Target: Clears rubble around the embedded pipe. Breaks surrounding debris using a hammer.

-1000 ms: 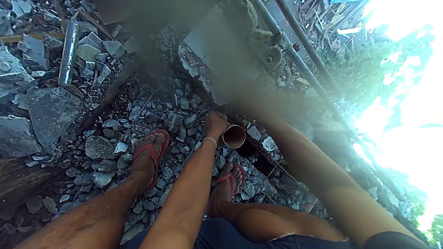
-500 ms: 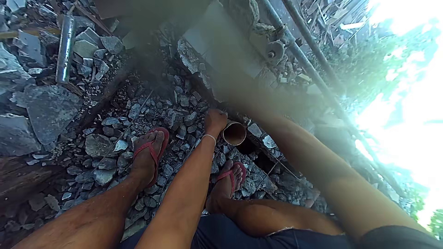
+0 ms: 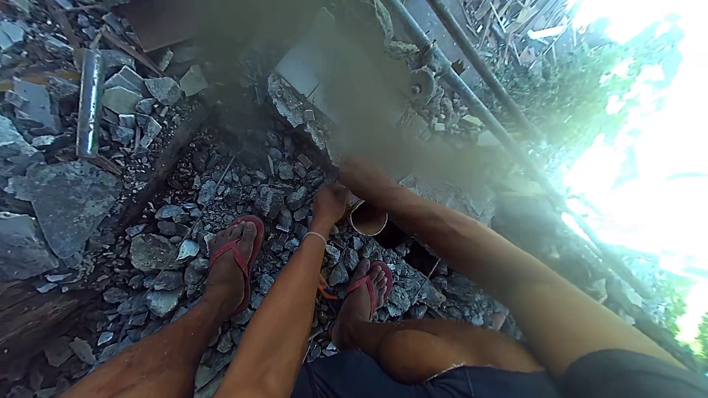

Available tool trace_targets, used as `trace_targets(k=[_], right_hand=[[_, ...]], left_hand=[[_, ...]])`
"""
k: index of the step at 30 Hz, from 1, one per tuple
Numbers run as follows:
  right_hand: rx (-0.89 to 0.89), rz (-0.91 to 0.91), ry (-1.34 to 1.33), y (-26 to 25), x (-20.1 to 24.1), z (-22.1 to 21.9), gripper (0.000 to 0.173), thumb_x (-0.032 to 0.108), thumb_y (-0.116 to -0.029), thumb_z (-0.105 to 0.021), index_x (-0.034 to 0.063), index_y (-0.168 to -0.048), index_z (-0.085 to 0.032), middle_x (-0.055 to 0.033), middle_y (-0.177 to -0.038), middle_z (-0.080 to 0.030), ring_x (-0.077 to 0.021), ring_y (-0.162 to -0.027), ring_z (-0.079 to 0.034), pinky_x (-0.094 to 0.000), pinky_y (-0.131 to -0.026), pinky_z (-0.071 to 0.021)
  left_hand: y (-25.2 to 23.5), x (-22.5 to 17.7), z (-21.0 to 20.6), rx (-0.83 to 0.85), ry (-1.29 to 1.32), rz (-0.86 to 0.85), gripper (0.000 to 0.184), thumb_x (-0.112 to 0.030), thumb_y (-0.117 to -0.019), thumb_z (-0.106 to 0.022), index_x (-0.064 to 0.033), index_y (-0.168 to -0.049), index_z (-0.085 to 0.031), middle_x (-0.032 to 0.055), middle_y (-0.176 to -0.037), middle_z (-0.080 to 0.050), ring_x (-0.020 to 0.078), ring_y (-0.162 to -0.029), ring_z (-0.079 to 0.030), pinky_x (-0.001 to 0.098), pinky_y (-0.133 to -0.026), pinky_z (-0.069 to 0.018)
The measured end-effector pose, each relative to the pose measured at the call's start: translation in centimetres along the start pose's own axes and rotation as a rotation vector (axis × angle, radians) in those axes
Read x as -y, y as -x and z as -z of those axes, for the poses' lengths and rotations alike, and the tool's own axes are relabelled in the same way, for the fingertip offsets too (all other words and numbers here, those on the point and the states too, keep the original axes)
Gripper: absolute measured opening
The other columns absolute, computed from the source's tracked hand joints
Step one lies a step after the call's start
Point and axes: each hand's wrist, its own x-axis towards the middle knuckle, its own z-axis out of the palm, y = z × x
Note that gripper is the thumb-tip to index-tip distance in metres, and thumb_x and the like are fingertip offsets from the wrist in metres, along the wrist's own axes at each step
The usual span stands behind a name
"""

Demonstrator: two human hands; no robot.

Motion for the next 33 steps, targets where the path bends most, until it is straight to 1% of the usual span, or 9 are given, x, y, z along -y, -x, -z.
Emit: trace_targets(k=[3,5,9,11,15,18,21,28,33], right_hand=[[-0.03,-0.06,-0.051,0.8,-2.6,-1.1,0.015,0.013,-0.094,-0.065,0.0015,-0.102,-0.069,-0.0212,-0.107,-0.067,-0.0407,-0.096,-0.069,-0.0585,-0.072,-0.0584],[-0.004,-0.141,-0.095,1.6,-4.1,-2.2,0.016,0.019,-0.0913,-0.068,0.0046,-0.099,-0.07,-0.0199,-0.099,-0.068,-0.0412,-0.089,-0.069,-0.0619,-0.067,-0.0568],[0.081,-0.332,-0.241,3.7,-6.5,-3.7,0.022,0.024,-0.0962,-0.062,0.0042,-0.105,-0.068,-0.0211,-0.096,-0.07,-0.0429,-0.093,-0.07,-0.0655,-0.074,-0.0558],[0.077,-0.376,-0.439,4.7,-6.6,-4.7,0.027,0.027,-0.103,-0.055,0.0032,-0.109,-0.067,-0.0199,-0.097,-0.07,-0.0396,-0.093,-0.07,-0.063,-0.079,-0.0563],[0.038,-0.38,-0.777,4.5,-5.6,-7.9,0.027,0.028,-0.1062,-0.052,0.005,-0.108,-0.065,-0.0121,-0.082,-0.073,-0.0265,-0.067,-0.073,-0.0511,-0.066,-0.063],[0.067,-0.412,-0.831,3.9,-5.0,-9.4,0.026,0.029,-0.1052,-0.052,0.0069,-0.108,-0.065,-0.0098,-0.079,-0.073,-0.0235,-0.063,-0.072,-0.0474,-0.063,-0.0631],[0.079,-0.428,-0.828,3.8,-5.0,-9.9,0.026,0.029,-0.105,-0.053,0.0067,-0.108,-0.065,-0.0111,-0.08,-0.072,-0.0241,-0.063,-0.072,-0.0472,-0.063,-0.0628],[0.159,-0.48,-0.995,3.0,-5.4,-9.3,0.029,0.029,-0.1065,-0.051,0.0047,-0.112,-0.065,-0.0104,-0.082,-0.074,-0.0216,-0.063,-0.072,-0.0416,-0.064,-0.0628],[0.076,-0.56,-1.251,3.0,-4.4,-9.6,0.027,0.026,-0.1081,-0.05,0.0037,-0.118,-0.062,-0.0104,-0.082,-0.072,-0.0198,-0.063,-0.071,-0.038,-0.063,-0.0625]], left_hand=[[-0.3,-0.3,0.1,0.06,0.031,0.1,0.038,-0.044,-0.1037,-0.058,-0.0092,-0.11,-0.072,0.0109,-0.086,-0.073,0.0252,-0.066,-0.067,0.0474,-0.063,-0.0567],[0.0,-0.7,0.2,0.109,0.082,0.166,0.041,-0.049,-0.1027,-0.058,-0.0122,-0.118,-0.07,0.0103,-0.091,-0.073,0.0229,-0.061,-0.064,0.0428,-0.058,-0.0558],[-1.9,-0.5,-1.1,0.11,0.197,0.227,0.025,-0.033,-0.102,-0.062,-0.0129,-0.111,-0.071,0.006,-0.084,-0.07,0.0134,-0.051,-0.048,0.0303,-0.047,-0.0399],[-2.5,-0.9,-1.3,0.111,0.173,0.255,0.022,-0.028,-0.1017,-0.059,-0.0122,-0.111,-0.071,0.0065,-0.082,-0.067,0.0141,-0.053,-0.048,0.0313,-0.048,-0.0402],[-3.2,-2.0,-1.0,0.103,0.234,0.337,0.014,-0.018,-0.0967,-0.062,-0.0104,-0.104,-0.072,0.0022,-0.073,-0.059,0.0092,-0.047,-0.041,0.0255,-0.043,-0.0356],[-3.5,-3.9,0.0,0.113,0.297,0.413,0.011,-0.006,-0.0952,-0.062,-0.0038,-0.103,-0.07,0.0029,-0.073,-0.059,0.0074,-0.046,-0.039,0.0217,-0.041,-0.0331],[-4.1,-4.2,0.6,0.16,0.332,0.464,0.007,-0.006,-0.0938,-0.062,-0.0044,-0.097,-0.068,0.0016,-0.068,-0.055,0.0063,-0.043,-0.037,0.02,-0.039,-0.032],[-4.9,-3.6,-0.1,0.253,0.133,0.457,0.031,-0.035,-0.1073,-0.049,-0.0123,-0.107,-0.07,0.0002,-0.067,-0.059,0.0079,-0.045,-0.044,0.0227,-0.043,-0.038],[-4.3,-3.7,-0.7,0.219,0.214,0.432,0.029,-0.03,-0.1092,-0.047,-0.0096,-0.101,-0.065,-0.003,-0.06,-0.043,0.0071,-0.043,-0.035,0.0211,-0.041,-0.031]])
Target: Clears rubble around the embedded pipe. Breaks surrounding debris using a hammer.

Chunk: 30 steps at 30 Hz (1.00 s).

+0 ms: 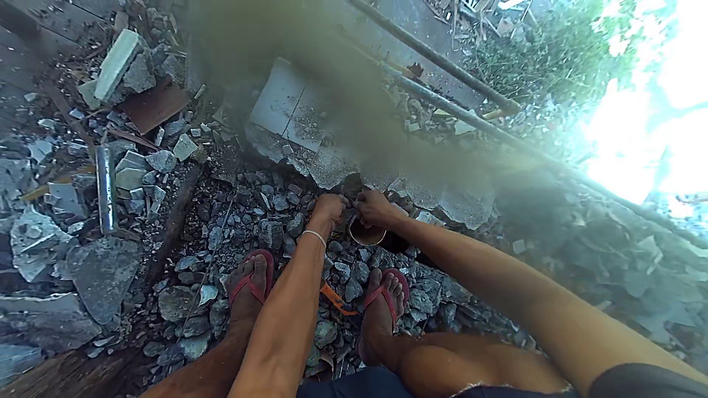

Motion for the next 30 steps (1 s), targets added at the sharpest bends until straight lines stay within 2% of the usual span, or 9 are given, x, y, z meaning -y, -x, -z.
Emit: trace_targets(k=[3,11,14,16,20,23,25,27,30], right_hand=[[0.004,-0.033,-0.118,0.6,0.0,-0.7,0.027,0.025,-0.1101,-0.048,0.0032,-0.121,-0.059,-0.0104,-0.084,-0.071,-0.0183,-0.064,-0.07,-0.0355,-0.063,-0.0619],[-0.054,-0.103,-0.204,0.0,0.5,-1.5,0.024,0.023,-0.1084,-0.05,0.0045,-0.115,-0.064,-0.0088,-0.08,-0.07,-0.0167,-0.06,-0.066,-0.034,-0.058,-0.058],[-0.01,-0.156,-0.27,0.4,1.2,-2.0,0.026,0.026,-0.1086,-0.052,0.0045,-0.119,-0.063,-0.0095,-0.079,-0.07,-0.0174,-0.059,-0.066,-0.0353,-0.058,-0.0593],[0.029,-0.127,-0.144,0.7,2.2,-0.7,0.028,0.027,-0.1081,-0.052,0.0049,-0.121,-0.063,-0.0092,-0.081,-0.067,-0.0176,-0.061,-0.064,-0.0373,-0.061,-0.0592],[0.029,0.105,0.383,0.0,4.5,5.1,0.031,0.029,-0.1028,-0.053,0.0038,-0.107,-0.071,-0.0192,-0.092,-0.07,-0.0348,-0.081,-0.069,-0.0599,-0.073,-0.0557],[-0.036,0.2,0.509,0.3,7.4,7.4,0.029,0.029,-0.1024,-0.053,0.0072,-0.101,-0.072,-0.0153,-0.087,-0.071,-0.0316,-0.078,-0.069,-0.0577,-0.07,-0.0552],[-0.073,0.224,0.613,0.4,8.7,7.0,0.028,0.029,-0.0989,-0.056,0.0057,-0.091,-0.069,-0.017,-0.086,-0.068,-0.0363,-0.084,-0.068,-0.0626,-0.07,-0.0524],[-0.086,0.208,0.699,0.7,9.7,5.7,0.029,0.029,-0.096,-0.058,0.0033,-0.088,-0.067,-0.0199,-0.089,-0.068,-0.0407,-0.089,-0.068,-0.0659,-0.072,-0.052],[-0.086,0.21,0.785,1.0,10.3,5.3,0.028,0.03,-0.0942,-0.061,0.0034,-0.089,-0.068,-0.0203,-0.091,-0.069,-0.0413,-0.09,-0.069,-0.066,-0.071,-0.0526]], left_hand=[[0.0,-0.4,0.3,0.017,0.076,0.034,0.025,-0.027,-0.108,-0.049,-0.0095,-0.101,-0.065,-0.0034,-0.061,-0.043,0.0059,-0.042,-0.034,0.0197,-0.039,-0.029],[0.0,-2.2,0.9,0.026,0.312,0.155,0.017,-0.016,-0.1049,-0.048,-0.0065,-0.102,-0.061,-0.0046,-0.058,-0.039,0.0033,-0.038,-0.029,0.0171,-0.034,-0.0253],[0.4,-1.6,0.4,0.008,0.383,0.171,0.019,-0.019,-0.1058,-0.047,-0.0072,-0.1,-0.061,-0.0047,-0.059,-0.041,0.0037,-0.039,-0.031,0.0173,-0.035,-0.028],[0.5,-1.1,0.0,-0.003,0.385,0.135,0.025,-0.023,-0.1076,-0.048,-0.0056,-0.101,-0.064,-0.0026,-0.06,-0.046,0.0062,-0.042,-0.037,0.02,-0.038,-0.0323],[0.9,0.5,-0.7,-0.031,0.236,0.004,0.032,-0.028,-0.1097,-0.046,-0.0046,-0.109,-0.068,0.0016,-0.065,-0.054,0.0096,-0.044,-0.042,0.0239,-0.042,-0.039],[1.6,1.4,-2.4,-0.147,0.067,-0.132,0.037,-0.029,-0.1119,-0.042,-0.0031,-0.115,-0.068,0.0062,-0.073,-0.065,0.0126,-0.05,-0.052,0.028,-0.048,-0.0448],[1.6,1.4,-3.2,-0.23,-0.118,-0.199,0.036,-0.025,-0.1101,-0.043,-0.0013,-0.11,-0.07,0.0119,-0.084,-0.07,0.0215,-0.07,-0.064,0.0404,-0.066,-0.054],[1.8,1.2,-3.3,-0.261,-0.3,-0.226,0.034,-0.024,-0.1066,-0.047,0.0008,-0.102,-0.069,0.0195,-0.094,-0.07,0.0333,-0.089,-0.069,0.0548,-0.082,-0.056],[2.3,0.0,-1.8,-0.198,-0.579,-0.246,0.034,-0.027,-0.1035,-0.052,0.0015,-0.098,-0.069,0.0234,-0.098,-0.07,0.0384,-0.094,-0.069,0.0606,-0.083,-0.0549]])
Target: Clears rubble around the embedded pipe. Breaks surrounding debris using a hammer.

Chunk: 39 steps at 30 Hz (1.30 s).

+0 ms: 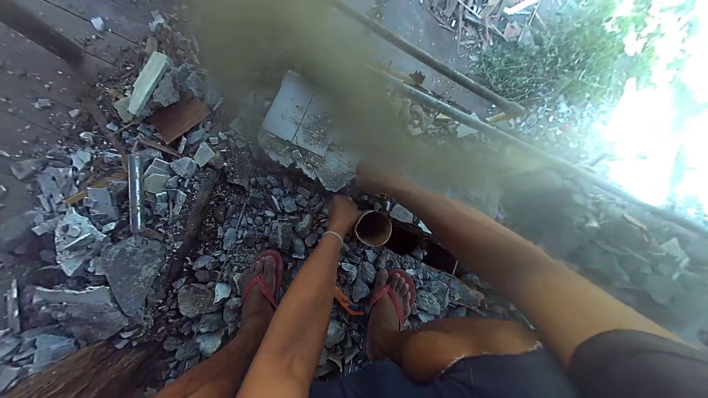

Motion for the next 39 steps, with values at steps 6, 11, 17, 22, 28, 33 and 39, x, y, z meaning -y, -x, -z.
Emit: trace_targets(k=[6,11,17,22,28,33,39], right_hand=[[-0.098,0.027,-0.085,2.2,-4.6,-0.3,0.026,0.029,-0.099,-0.058,0.0066,-0.101,-0.072,-0.0192,-0.097,-0.071,-0.0404,-0.095,-0.069,-0.0671,-0.075,-0.0536],[-0.197,0.063,-0.222,6.4,-7.8,-1.0,0.03,0.029,-0.1037,-0.053,0.0057,-0.103,-0.071,-0.017,-0.092,-0.071,-0.0366,-0.09,-0.07,-0.0627,-0.078,-0.0543],[-0.278,0.131,-0.917,12.4,-5.3,-3.9,0.026,0.029,-0.1082,-0.054,0.0073,-0.117,-0.065,-0.0055,-0.077,-0.073,-0.0166,-0.055,-0.064,-0.0367,-0.054,-0.0555],[-0.285,0.211,-0.934,10.0,-2.7,-9.8,0.02,0.027,-0.1065,-0.057,0.0085,-0.108,-0.064,-0.0059,-0.073,-0.07,-0.0189,-0.061,-0.067,-0.0414,-0.061,-0.0596],[-0.448,0.213,-0.471,6.4,-5.8,-6.6,0.026,0.033,-0.1033,-0.059,0.0117,-0.106,-0.075,-0.0107,-0.101,-0.073,-0.0295,-0.098,-0.071,-0.0579,-0.087,-0.0562],[-0.296,0.205,-0.102,2.3,-4.4,-3.4,0.025,0.033,-0.1013,-0.06,0.0143,-0.102,-0.076,-0.0128,-0.104,-0.073,-0.0351,-0.101,-0.07,-0.0605,-0.081,-0.0557],[-0.221,0.259,0.169,-0.1,-1.5,-3.4,0.017,0.018,-0.0968,-0.063,0.0052,-0.098,-0.073,-0.0204,-0.103,-0.07,-0.0432,-0.093,-0.069,-0.0641,-0.072,-0.0558]], left_hand=[[-0.3,0.7,0.1,0.0,-0.196,-0.09,0.033,-0.027,-0.1052,-0.049,0.0005,-0.107,-0.068,0.0236,-0.099,-0.07,0.0385,-0.092,-0.07,0.0594,-0.081,-0.0563],[1.3,-0.1,2.3,0.032,-0.354,-0.105,0.062,-0.051,-0.1094,-0.035,-0.0002,-0.103,-0.07,0.0243,-0.099,-0.071,0.0408,-0.096,-0.07,0.0645,-0.084,-0.0544],[5.7,-2.0,4.3,0.321,0.244,-0.313,0.037,-0.04,-0.1093,-0.05,-0.0108,-0.123,-0.068,0.0049,-0.099,-0.072,0.0129,-0.071,-0.063,0.0299,-0.063,-0.0529],[6.2,0.4,2.7,0.185,0.531,-0.229,0.018,-0.018,-0.1057,-0.059,-0.0075,-0.115,-0.071,0.0077,-0.096,-0.072,0.0164,-0.074,-0.065,0.0331,-0.065,-0.0568],[5.7,2.3,2.6,-0.236,-0.052,-0.161,0.027,-0.029,-0.1042,-0.061,-0.0089,-0.119,-0.071,0.0119,-0.107,-0.074,0.0264,-0.098,-0.071,0.0527,-0.091,-0.0567],[2.7,1.0,0.4,-0.28,-0.118,-0.14,0.035,-0.041,-0.0999,-0.066,-0.0093,-0.113,-0.073,0.0142,-0.106,-0.073,0.032,-0.1,-0.071,0.0576,-0.09,-0.0566],[1.4,1.2,-1.3,-0.306,-0.058,-0.102,0.024,-0.028,-0.1006,-0.062,-0.0104,-0.111,-0.076,0.0163,-0.115,-0.069,0.0338,-0.107,-0.068,0.058,-0.092,-0.0556]])
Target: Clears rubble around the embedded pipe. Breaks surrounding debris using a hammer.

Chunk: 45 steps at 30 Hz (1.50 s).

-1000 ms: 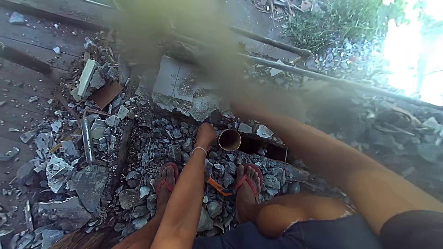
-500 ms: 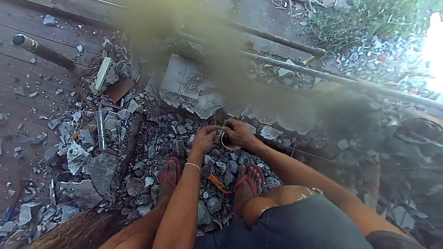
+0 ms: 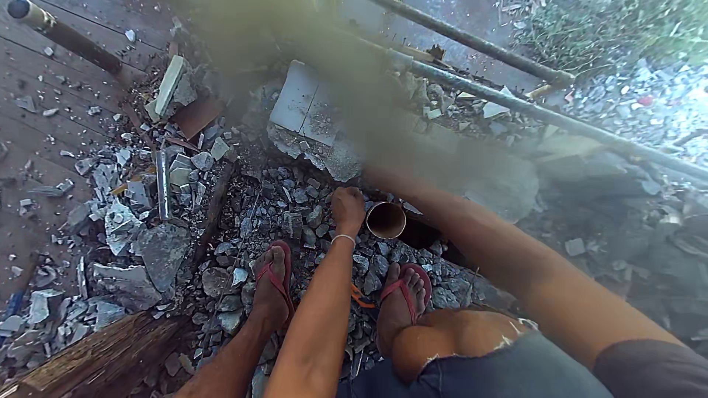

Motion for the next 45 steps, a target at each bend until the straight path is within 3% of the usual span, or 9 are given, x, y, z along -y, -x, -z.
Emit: trace_targets(k=[9,14,28,31,34,38,39,42,45], right_hand=[[0.015,0.073,0.073,-1.1,1.0,2.0,0.015,0.016,-0.0967,-0.064,0.0045,-0.095,-0.073,-0.0193,-0.1,-0.07,-0.0414,-0.092,-0.07,-0.0616,-0.071,-0.0567],[0.107,0.111,0.128,-1.3,1.5,3.1,0.018,0.006,-0.0999,-0.055,0.0023,-0.102,-0.072,-0.0233,-0.108,-0.07,-0.0437,-0.098,-0.069,-0.0605,-0.075,-0.0562],[0.089,0.087,0.09,-1.1,1.4,3.1,0.02,0.006,-0.1023,-0.051,0.0006,-0.103,-0.071,-0.0244,-0.111,-0.069,-0.0446,-0.1,-0.068,-0.0608,-0.077,-0.0562],[0.089,0.115,0.115,-1.1,2.0,3.0,0.017,0.006,-0.0999,-0.055,0.0009,-0.1,-0.071,-0.0237,-0.105,-0.07,-0.0441,-0.097,-0.069,-0.0605,-0.075,-0.0565],[0.098,0.157,0.123,-0.8,3.3,2.7,0.012,0.005,-0.0976,-0.06,-0.0004,-0.098,-0.071,-0.0235,-0.101,-0.069,-0.0449,-0.095,-0.069,-0.0622,-0.073,-0.056],[0.106,0.248,0.146,-1.1,4.8,2.0,0.011,-0.001,-0.0955,-0.059,-0.0023,-0.092,-0.069,-0.0225,-0.096,-0.068,-0.0436,-0.091,-0.068,-0.0618,-0.069,-0.0556],[0.118,0.246,0.143,-1.2,4.8,2.3,0.011,0.0,-0.0958,-0.059,-0.0021,-0.093,-0.069,-0.0225,-0.096,-0.068,-0.0438,-0.09,-0.069,-0.0622,-0.069,-0.0552],[0.13,0.186,0.055,-1.2,3.6,3.1,0.007,0.007,-0.0921,-0.066,0.0001,-0.094,-0.069,-0.0217,-0.094,-0.068,-0.0434,-0.089,-0.069,-0.0639,-0.068,-0.0552],[0.038,0.083,-0.051,-1.7,1.4,1.1,0.015,0.019,-0.0931,-0.069,0.0042,-0.094,-0.071,-0.019,-0.092,-0.069,-0.0405,-0.089,-0.07,-0.0625,-0.07,-0.0563]], left_hand=[[-0.1,0.9,-0.6,-0.038,0.083,0.026,0.023,-0.029,-0.0994,-0.063,-0.0119,-0.106,-0.077,0.0138,-0.114,-0.07,0.0313,-0.105,-0.068,0.0571,-0.089,-0.0563],[-0.1,1.0,-0.9,-0.054,0.103,0.013,0.022,-0.027,-0.0996,-0.064,-0.0105,-0.107,-0.077,0.0134,-0.117,-0.069,0.0297,-0.107,-0.067,0.0544,-0.092,-0.0562],[0.1,0.9,-0.4,-0.01,0.086,0.034,0.025,-0.029,-0.101,-0.061,-0.0124,-0.112,-0.076,0.0117,-0.125,-0.067,0.0304,-0.113,-0.066,0.0567,-0.094,-0.0549],[0.0,0.8,-0.4,-0.007,0.08,0.047,0.025,-0.03,-0.101,-0.062,-0.0134,-0.112,-0.076,0.0116,-0.124,-0.067,0.0298,-0.113,-0.066,0.0573,-0.094,-0.0548],[0.1,0.8,-0.4,-0.022,0.101,0.046,0.023,-0.03,-0.1002,-0.063,-0.0134,-0.108,-0.077,0.0109,-0.12,-0.069,0.0295,-0.109,-0.068,0.0574,-0.091,-0.0558],[-0.1,1.1,-1.1,-0.108,0.165,-0.002,0.017,-0.025,-0.0964,-0.067,-0.0107,-0.092,-0.076,0.011,-0.103,-0.071,0.0287,-0.098,-0.068,0.0565,-0.084,-0.0557],[-0.1,1.0,-1.3,-0.119,0.178,0.003,0.018,-0.025,-0.0967,-0.067,-0.0103,-0.091,-0.076,0.0111,-0.102,-0.071,0.028,-0.098,-0.068,0.0552,-0.085,-0.0554],[0.0,0.9,-1.1,-0.07,0.166,0.063,0.023,-0.03,-0.1003,-0.064,-0.0129,-0.107,-0.078,0.0111,-0.114,-0.072,0.0279,-0.108,-0.068,0.0555,-0.094,-0.0547],[-0.3,0.9,-1.0,-0.055,0.178,0.097,0.024,-0.033,-0.0996,-0.064,-0.0156,-0.107,-0.078,0.01,-0.109,-0.073,0.0283,-0.103,-0.069,0.0578,-0.089,-0.0553]])
